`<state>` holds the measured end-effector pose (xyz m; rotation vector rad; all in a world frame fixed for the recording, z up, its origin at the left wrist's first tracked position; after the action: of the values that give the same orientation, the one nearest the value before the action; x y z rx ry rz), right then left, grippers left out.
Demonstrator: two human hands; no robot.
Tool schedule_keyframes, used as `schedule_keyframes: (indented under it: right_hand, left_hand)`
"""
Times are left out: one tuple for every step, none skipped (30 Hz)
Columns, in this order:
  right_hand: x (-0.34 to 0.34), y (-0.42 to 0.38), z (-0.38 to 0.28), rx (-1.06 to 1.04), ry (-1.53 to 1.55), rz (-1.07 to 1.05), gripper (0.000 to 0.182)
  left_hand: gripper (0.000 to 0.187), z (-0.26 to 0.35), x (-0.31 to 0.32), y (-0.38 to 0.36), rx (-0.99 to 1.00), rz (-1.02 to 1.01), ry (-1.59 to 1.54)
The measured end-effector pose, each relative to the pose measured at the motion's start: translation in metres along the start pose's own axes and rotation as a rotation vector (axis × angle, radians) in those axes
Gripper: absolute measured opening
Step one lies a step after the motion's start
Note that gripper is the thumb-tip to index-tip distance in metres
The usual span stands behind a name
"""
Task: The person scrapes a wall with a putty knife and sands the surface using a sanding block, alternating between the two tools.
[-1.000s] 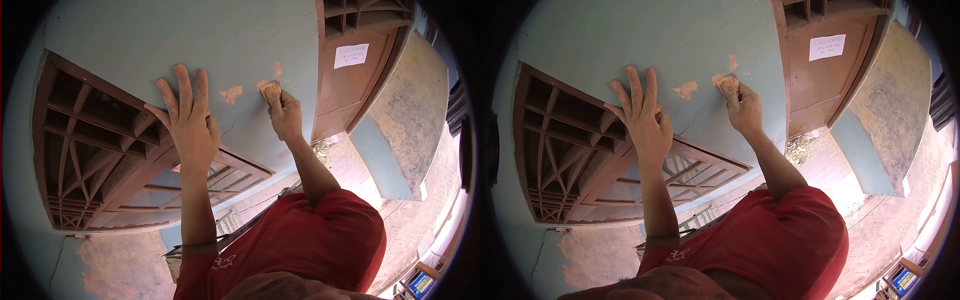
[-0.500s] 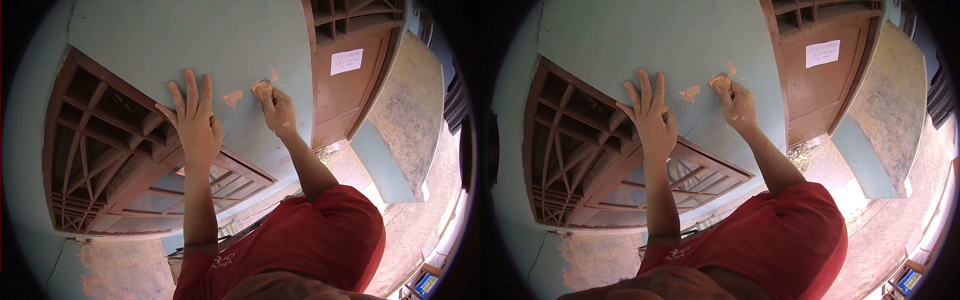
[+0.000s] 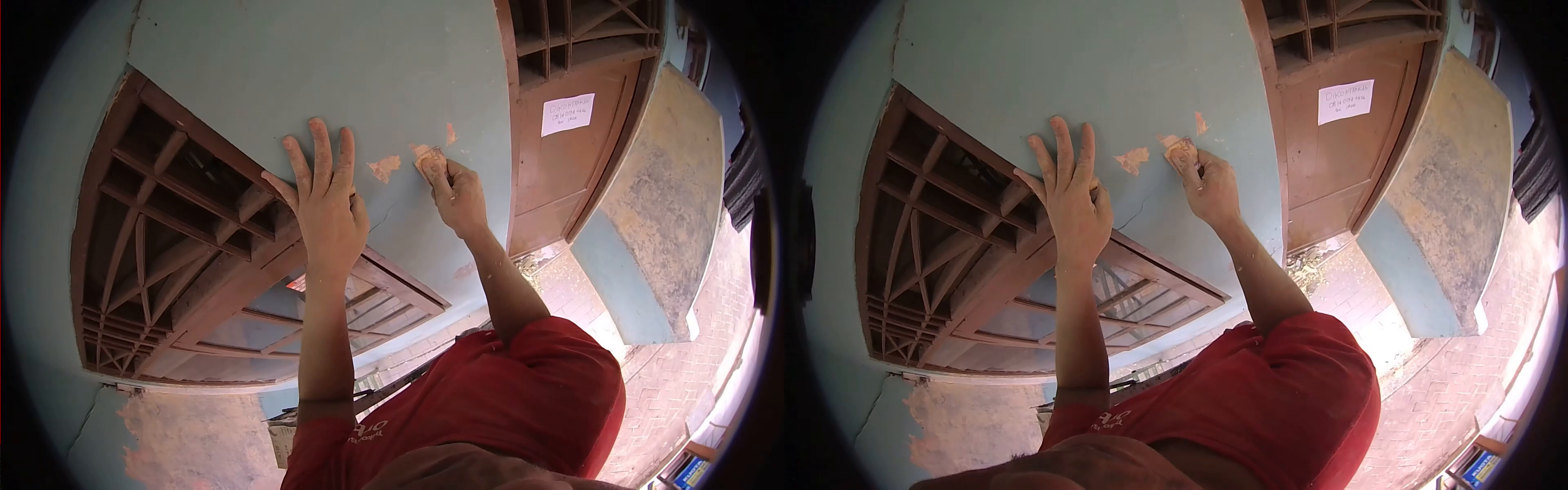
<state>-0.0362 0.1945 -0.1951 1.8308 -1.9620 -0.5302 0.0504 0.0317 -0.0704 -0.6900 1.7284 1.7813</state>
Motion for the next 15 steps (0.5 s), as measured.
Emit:
schedule_keyframes:
  right_hand:
    - [-0.003, 0.003, -0.003, 0.008, 0.001, -0.001, 0.041]
    - [-0.005, 0.007, -0.007, -0.029, -0.022, -0.029, 0.041]
    - [-0.006, 0.009, -0.009, -0.069, -0.045, -0.055, 0.041]
    - [-0.006, 0.007, -0.005, -0.068, -0.045, -0.052, 0.041]
    - [-0.003, -0.002, 0.0, -0.062, -0.042, -0.044, 0.041]
    - [0.0, -0.006, -0.001, -0.062, -0.037, -0.036, 0.042]
    - [0.004, -0.003, -0.003, -0.067, -0.034, -0.037, 0.042]
    - [0.006, 0.003, -0.006, -0.058, 0.001, -0.009, 0.041]
    - [0.006, 0.003, -0.01, -0.034, 0.036, 0.013, 0.04]
    - [0.004, 0.003, -0.012, -0.022, 0.037, 0.003, 0.04]
    - [0.003, 0.007, -0.015, -0.008, 0.026, -0.031, 0.041]
    - [0.001, 0.01, -0.016, -0.003, 0.012, -0.063, 0.041]
    - [0.0, 0.006, -0.011, 0.0, 0.012, -0.068, 0.041]
    - [0.0, 0.0, -0.003, 0.009, 0.008, -0.064, 0.042]
    - [0.002, 0.001, -0.004, 0.01, 0.005, -0.055, 0.043]
  left_hand:
    - [0.082, 0.0, 0.001, -0.001, -0.001, -0.008, 0.002]
    - [0.082, 0.0, 0.0, -0.001, -0.005, -0.005, 0.004]
    - [0.082, 0.0, 0.001, 0.0, -0.006, 0.002, 0.004]
    - [0.082, 0.002, 0.002, 0.002, -0.003, 0.0, 0.004]
    - [0.082, 0.003, 0.001, 0.0, -0.003, 0.0, -0.003]
    - [0.082, 0.002, -0.001, 0.0, -0.003, 0.004, -0.009]
    - [0.082, 0.0, -0.001, 0.001, -0.003, 0.01, -0.007]
    - [0.082, 0.0, 0.0, 0.003, 0.004, 0.012, -0.01]
    - [0.082, -0.001, 0.0, 0.0, 0.005, 0.0, -0.012]
    - [0.082, -0.001, 0.001, -0.003, -0.005, -0.012, -0.009]
    - [0.082, 0.0, 0.0, -0.002, -0.006, -0.006, -0.008]
    - [0.082, 0.001, 0.001, 0.0, -0.004, 0.009, -0.011]
    - [0.082, 0.002, 0.0, -0.002, -0.01, 0.006, -0.011]
    - [0.083, 0.002, -0.001, -0.002, -0.01, -0.016, 0.014]
    - [0.084, 0.001, -0.002, 0.0, -0.003, -0.03, 0.038]
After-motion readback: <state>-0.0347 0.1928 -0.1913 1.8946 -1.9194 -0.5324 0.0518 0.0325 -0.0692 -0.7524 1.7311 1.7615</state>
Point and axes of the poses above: each hand's wrist, its own y-axis towards the middle knuckle, its own x-axis out of the palm, z = x × y, the point moved 2 cm from there along y, towards the middle knuckle, and after that the axes turned 13 degrees about -x, right-handed, at the moved point
